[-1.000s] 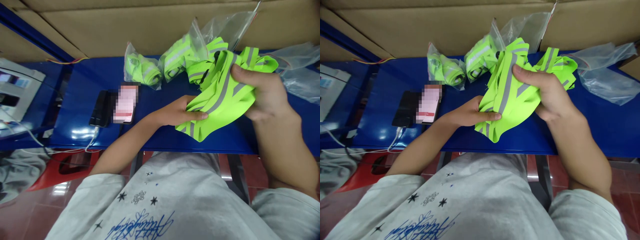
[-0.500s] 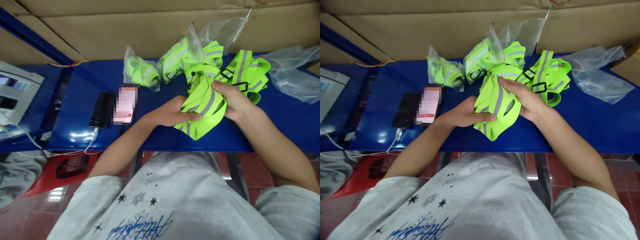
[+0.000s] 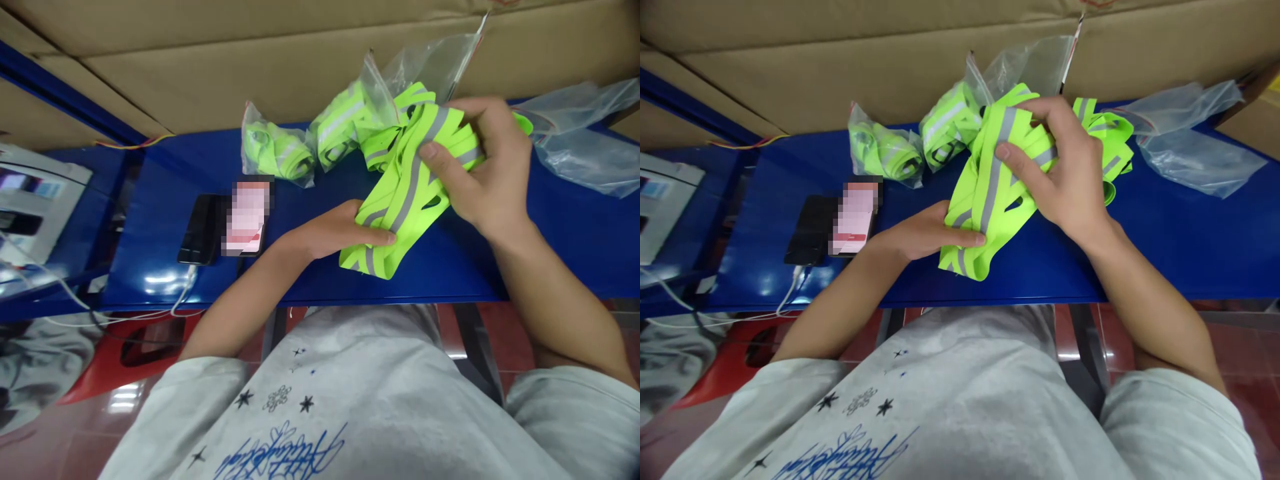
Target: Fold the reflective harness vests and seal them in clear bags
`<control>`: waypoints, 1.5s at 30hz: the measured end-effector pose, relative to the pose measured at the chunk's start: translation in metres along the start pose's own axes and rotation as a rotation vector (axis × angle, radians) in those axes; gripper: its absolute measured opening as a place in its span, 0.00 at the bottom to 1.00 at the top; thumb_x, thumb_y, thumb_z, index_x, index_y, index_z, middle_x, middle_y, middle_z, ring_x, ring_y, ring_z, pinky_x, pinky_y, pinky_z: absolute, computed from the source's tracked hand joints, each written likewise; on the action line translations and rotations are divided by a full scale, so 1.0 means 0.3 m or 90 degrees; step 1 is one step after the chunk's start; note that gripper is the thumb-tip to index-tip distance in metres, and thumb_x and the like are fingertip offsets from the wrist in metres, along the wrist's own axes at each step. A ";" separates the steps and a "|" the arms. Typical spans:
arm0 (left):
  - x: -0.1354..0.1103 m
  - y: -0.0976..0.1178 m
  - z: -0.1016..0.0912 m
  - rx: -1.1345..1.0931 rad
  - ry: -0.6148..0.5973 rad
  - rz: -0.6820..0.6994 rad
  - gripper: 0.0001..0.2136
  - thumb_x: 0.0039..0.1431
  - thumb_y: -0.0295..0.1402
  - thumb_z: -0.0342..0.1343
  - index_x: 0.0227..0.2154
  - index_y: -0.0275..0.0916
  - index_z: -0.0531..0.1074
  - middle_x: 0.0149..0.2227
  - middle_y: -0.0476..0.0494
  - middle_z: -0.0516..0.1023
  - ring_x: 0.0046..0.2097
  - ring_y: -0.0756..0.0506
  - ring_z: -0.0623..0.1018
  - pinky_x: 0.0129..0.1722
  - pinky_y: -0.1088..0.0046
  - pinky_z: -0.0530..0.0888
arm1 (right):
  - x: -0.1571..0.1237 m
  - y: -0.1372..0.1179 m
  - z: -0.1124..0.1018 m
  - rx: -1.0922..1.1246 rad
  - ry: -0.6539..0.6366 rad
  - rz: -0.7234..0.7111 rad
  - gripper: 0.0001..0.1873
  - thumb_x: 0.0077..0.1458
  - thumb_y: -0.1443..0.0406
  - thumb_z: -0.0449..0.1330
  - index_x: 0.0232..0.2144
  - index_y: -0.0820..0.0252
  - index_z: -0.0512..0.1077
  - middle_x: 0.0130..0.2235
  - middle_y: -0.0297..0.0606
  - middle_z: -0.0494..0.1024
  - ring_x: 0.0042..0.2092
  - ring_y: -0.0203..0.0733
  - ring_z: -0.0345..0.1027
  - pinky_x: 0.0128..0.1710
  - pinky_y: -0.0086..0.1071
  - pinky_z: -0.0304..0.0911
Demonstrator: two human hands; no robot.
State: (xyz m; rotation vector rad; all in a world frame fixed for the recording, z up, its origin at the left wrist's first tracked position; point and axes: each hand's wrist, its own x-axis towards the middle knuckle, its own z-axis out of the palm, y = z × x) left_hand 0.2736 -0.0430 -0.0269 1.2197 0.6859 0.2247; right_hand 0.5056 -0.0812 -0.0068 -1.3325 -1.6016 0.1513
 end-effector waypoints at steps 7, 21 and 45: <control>0.033 0.014 -0.064 0.229 0.007 0.079 0.22 0.52 0.47 0.75 0.39 0.34 0.80 0.36 0.44 0.84 0.36 0.46 0.80 0.36 0.72 0.77 | 0.011 0.025 -0.012 0.090 -0.019 0.038 0.19 0.59 0.47 0.70 0.44 0.50 0.78 0.45 0.35 0.83 0.46 0.45 0.77 0.53 0.41 0.72; 0.060 -0.035 -0.047 0.238 0.066 0.239 0.25 0.58 0.57 0.66 0.40 0.36 0.81 0.38 0.42 0.85 0.40 0.43 0.82 0.43 0.68 0.80 | -0.028 0.067 0.116 0.229 -0.061 0.148 0.20 0.61 0.42 0.65 0.44 0.46 0.71 0.46 0.35 0.81 0.47 0.47 0.76 0.46 0.43 0.74; 0.058 0.013 -0.084 0.281 0.060 0.215 0.22 0.51 0.51 0.74 0.33 0.35 0.78 0.31 0.47 0.80 0.39 0.44 0.80 0.45 0.66 0.79 | -0.023 -0.009 0.006 0.325 -0.246 0.158 0.22 0.53 0.40 0.71 0.38 0.48 0.84 0.37 0.33 0.84 0.38 0.49 0.81 0.41 0.47 0.79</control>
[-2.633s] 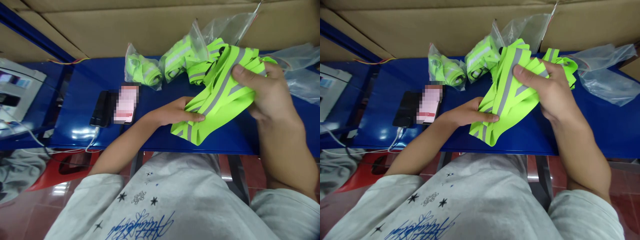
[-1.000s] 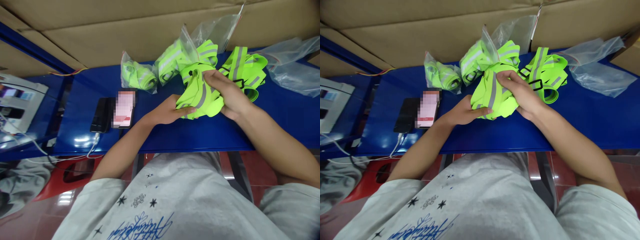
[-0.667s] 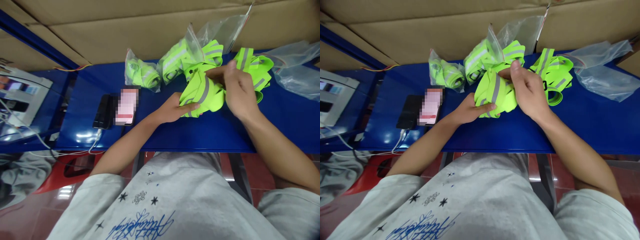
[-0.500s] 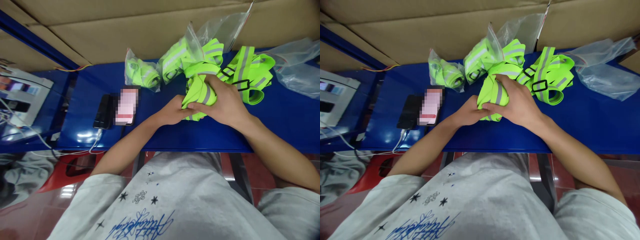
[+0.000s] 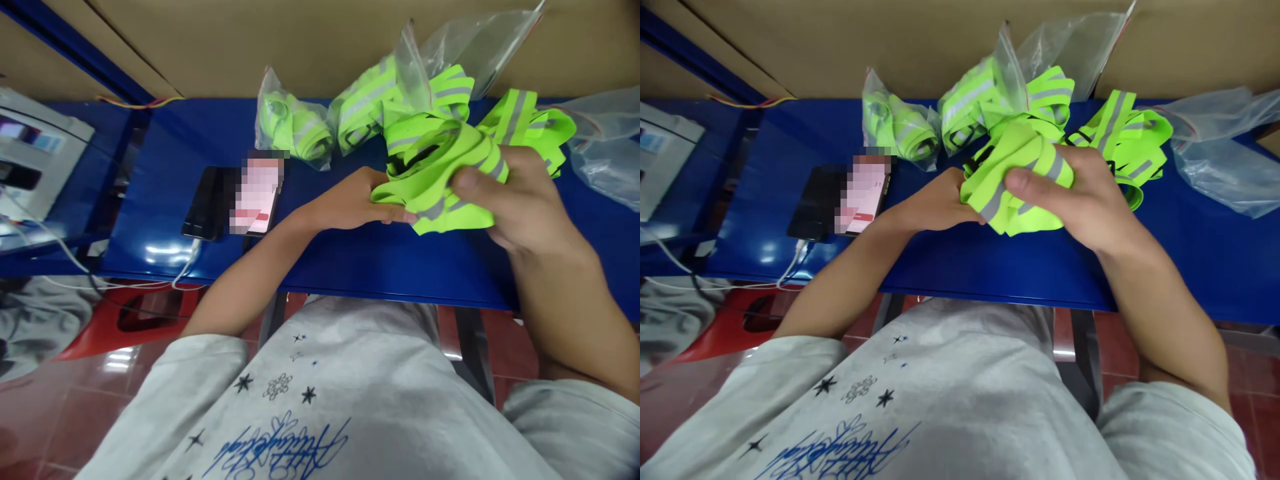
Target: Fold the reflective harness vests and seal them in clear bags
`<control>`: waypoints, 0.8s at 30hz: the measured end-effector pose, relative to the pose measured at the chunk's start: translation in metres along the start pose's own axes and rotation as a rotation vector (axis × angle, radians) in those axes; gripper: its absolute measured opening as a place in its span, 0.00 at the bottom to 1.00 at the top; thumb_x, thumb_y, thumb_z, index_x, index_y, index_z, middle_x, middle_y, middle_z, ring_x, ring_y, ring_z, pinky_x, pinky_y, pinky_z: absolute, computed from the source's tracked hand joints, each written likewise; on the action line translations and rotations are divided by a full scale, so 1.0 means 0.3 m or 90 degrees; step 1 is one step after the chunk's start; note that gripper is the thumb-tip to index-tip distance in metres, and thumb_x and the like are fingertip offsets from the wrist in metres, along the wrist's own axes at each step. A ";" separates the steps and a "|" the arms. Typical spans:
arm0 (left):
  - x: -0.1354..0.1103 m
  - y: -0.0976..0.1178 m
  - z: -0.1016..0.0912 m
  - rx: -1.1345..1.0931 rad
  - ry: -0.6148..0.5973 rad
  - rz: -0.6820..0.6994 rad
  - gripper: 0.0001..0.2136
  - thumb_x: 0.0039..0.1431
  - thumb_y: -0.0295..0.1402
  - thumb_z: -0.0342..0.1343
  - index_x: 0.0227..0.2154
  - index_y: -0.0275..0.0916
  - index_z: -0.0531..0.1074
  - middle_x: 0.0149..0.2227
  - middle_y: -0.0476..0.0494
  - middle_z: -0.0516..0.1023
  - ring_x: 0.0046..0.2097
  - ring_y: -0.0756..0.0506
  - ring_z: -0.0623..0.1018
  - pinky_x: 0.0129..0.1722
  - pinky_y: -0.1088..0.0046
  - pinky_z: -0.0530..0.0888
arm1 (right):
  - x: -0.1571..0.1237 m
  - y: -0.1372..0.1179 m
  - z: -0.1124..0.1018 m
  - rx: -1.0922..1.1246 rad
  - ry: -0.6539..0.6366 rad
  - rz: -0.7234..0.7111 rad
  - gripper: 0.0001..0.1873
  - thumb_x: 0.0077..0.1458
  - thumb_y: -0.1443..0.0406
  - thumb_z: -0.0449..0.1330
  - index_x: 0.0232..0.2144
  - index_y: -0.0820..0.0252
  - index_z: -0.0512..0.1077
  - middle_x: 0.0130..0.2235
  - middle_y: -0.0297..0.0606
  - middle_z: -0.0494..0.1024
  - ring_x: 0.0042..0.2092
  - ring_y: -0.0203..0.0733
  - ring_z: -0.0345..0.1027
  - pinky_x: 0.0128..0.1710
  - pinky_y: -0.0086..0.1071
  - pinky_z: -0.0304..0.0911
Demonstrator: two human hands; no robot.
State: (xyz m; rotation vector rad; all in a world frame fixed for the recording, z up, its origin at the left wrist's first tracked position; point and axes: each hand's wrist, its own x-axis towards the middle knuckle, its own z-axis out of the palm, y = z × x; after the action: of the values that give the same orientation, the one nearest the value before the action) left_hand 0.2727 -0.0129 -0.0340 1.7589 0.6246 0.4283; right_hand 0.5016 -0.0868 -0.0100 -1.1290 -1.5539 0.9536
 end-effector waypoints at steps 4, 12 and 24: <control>0.016 -0.023 0.040 -0.046 0.163 0.055 0.31 0.46 0.51 0.78 0.46 0.38 0.74 0.45 0.46 0.78 0.52 0.40 0.79 0.51 0.67 0.77 | 0.053 0.092 -0.023 0.149 0.013 0.094 0.26 0.50 0.38 0.70 0.41 0.47 0.82 0.45 0.37 0.86 0.53 0.59 0.81 0.53 0.54 0.78; 0.036 -0.084 0.079 -0.079 0.407 0.093 0.32 0.52 0.58 0.71 0.49 0.44 0.66 0.48 0.44 0.75 0.46 0.46 0.79 0.47 0.69 0.77 | 0.060 0.138 0.115 0.156 0.185 0.044 0.30 0.60 0.39 0.64 0.51 0.54 0.79 0.52 0.43 0.84 0.62 0.55 0.75 0.62 0.48 0.72; 0.041 -0.043 0.131 -0.419 0.177 0.084 0.36 0.45 0.42 0.79 0.57 0.38 0.73 0.65 0.36 0.75 0.68 0.33 0.73 0.68 0.55 0.70 | 0.011 0.183 0.155 0.022 0.219 -0.024 0.27 0.59 0.39 0.65 0.49 0.48 0.78 0.58 0.41 0.79 0.64 0.56 0.72 0.64 0.52 0.71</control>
State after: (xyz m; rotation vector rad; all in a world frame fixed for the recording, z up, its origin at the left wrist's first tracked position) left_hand 0.3029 -0.0329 -0.0576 1.1197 0.4849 0.8711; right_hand 0.4680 -0.0714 -0.0718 -1.1665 -1.2705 0.7132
